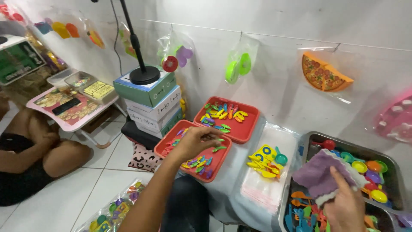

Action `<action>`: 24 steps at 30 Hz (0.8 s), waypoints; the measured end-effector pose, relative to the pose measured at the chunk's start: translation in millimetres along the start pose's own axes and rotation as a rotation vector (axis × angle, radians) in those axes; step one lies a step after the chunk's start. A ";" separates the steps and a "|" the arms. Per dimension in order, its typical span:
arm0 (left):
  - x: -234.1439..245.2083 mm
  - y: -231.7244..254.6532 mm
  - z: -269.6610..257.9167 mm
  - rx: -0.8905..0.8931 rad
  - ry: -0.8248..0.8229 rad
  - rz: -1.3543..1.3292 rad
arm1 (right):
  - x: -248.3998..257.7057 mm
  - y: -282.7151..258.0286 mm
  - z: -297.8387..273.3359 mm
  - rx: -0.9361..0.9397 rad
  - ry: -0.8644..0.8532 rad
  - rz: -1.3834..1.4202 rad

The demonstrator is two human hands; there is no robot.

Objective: Cleaning small plastic toy pieces with a cloth and sorting them into different trays on the floor.

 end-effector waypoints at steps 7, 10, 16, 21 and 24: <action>-161.8 -0.8 15.0 0.089 -0.174 -0.877 | -40.8 -45.0 -52.9 0.149 0.016 0.191; -209.7 -10.5 23.8 0.176 -0.191 -1.040 | -40.0 -73.1 -69.1 0.296 0.113 -0.215; -235.1 -32.4 21.7 0.249 -0.127 -1.108 | -49.0 -47.2 -51.4 0.225 -0.049 -0.211; -211.8 -66.5 20.2 0.149 0.001 -1.094 | -80.0 -42.2 -50.2 0.358 -0.212 -0.463; -202.6 -66.8 15.5 0.124 0.074 -1.011 | -88.5 -41.4 -53.6 0.388 -0.233 -0.500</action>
Point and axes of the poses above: each hand's wrist, its own z-axis towards the middle knuckle, its own x-axis out of the back of the hand, y = z × x, the point moved 10 cm from there along z, towards the middle knuckle, and after that the axes turned 13 degrees about -z, right-handed, at the moved point
